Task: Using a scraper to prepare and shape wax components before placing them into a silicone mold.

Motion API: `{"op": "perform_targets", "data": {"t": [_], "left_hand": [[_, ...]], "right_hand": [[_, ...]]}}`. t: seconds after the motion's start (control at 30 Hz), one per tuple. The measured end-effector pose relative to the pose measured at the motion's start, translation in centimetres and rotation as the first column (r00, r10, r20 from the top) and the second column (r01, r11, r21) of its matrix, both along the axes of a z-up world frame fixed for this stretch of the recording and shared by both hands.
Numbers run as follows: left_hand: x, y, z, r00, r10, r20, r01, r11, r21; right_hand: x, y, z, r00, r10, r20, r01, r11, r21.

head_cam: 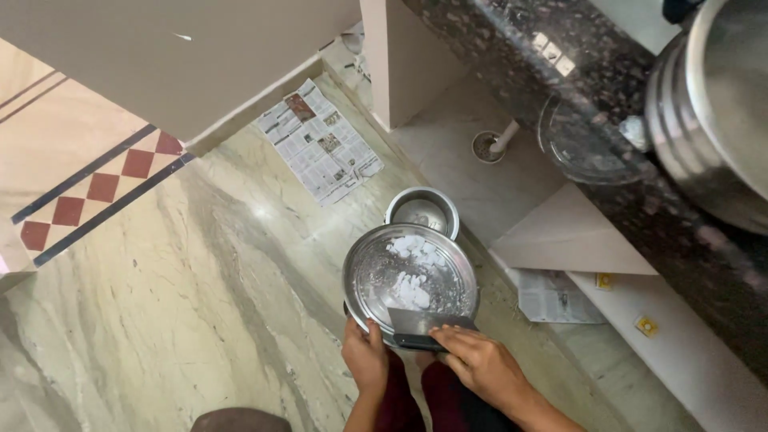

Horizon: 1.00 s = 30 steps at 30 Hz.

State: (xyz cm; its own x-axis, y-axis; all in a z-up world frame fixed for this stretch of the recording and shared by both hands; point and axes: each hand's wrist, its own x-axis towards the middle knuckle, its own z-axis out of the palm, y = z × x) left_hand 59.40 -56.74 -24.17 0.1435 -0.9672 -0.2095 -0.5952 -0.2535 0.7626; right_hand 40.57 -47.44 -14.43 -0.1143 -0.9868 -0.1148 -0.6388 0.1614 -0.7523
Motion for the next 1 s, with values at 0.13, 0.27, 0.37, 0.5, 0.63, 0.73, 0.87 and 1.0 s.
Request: {"op": "perform_targets", "data": {"t": [0.13,0.27,0.37,0.5,0.63,0.73,0.87,1.0], "left_hand": [[-0.5,-2.7,-1.6,0.998,-0.038,0.041,0.032,0.99,0.135],[-0.3,-5.0,-1.8,0.997,-0.072,-0.009,0.072,0.981,0.18],[-0.1,-6.1,-1.9,0.994,-0.09,-0.058,0.1,0.974,0.203],[0.1,-7.0,-2.6,0.992,-0.112,-0.067,0.123,0.973,0.198],[-0.2,-7.7,-2.7,0.993,-0.103,-0.065,0.114,0.97,0.213],[-0.4,-8.3,-2.7,0.995,-0.094,-0.029,0.099,0.968,0.232],[-0.7,-9.0,-2.3,0.996,-0.09,-0.023,0.093,0.965,0.246],[-1.2,-9.5,-1.9,0.995,-0.093,0.024,0.083,0.958,0.276]], "right_hand": [[0.7,-2.1,-2.9,0.999,-0.019,-0.042,0.019,1.0,-0.008],[1.6,-3.6,-5.4,0.996,-0.034,-0.081,0.036,0.999,0.015],[2.3,-4.7,-7.4,0.994,-0.021,-0.106,0.023,1.0,0.01],[2.7,-5.7,-9.1,0.996,-0.043,-0.081,0.045,0.999,0.025],[2.8,-7.0,-10.7,0.995,-0.044,-0.089,0.049,0.997,0.058],[2.3,-7.8,-11.8,0.995,-0.003,-0.099,0.009,0.998,0.063],[1.4,-9.0,-12.5,0.996,0.007,-0.085,0.0,0.996,0.086],[0.1,-10.4,-13.2,0.997,0.015,-0.073,-0.006,0.992,0.126]]}}
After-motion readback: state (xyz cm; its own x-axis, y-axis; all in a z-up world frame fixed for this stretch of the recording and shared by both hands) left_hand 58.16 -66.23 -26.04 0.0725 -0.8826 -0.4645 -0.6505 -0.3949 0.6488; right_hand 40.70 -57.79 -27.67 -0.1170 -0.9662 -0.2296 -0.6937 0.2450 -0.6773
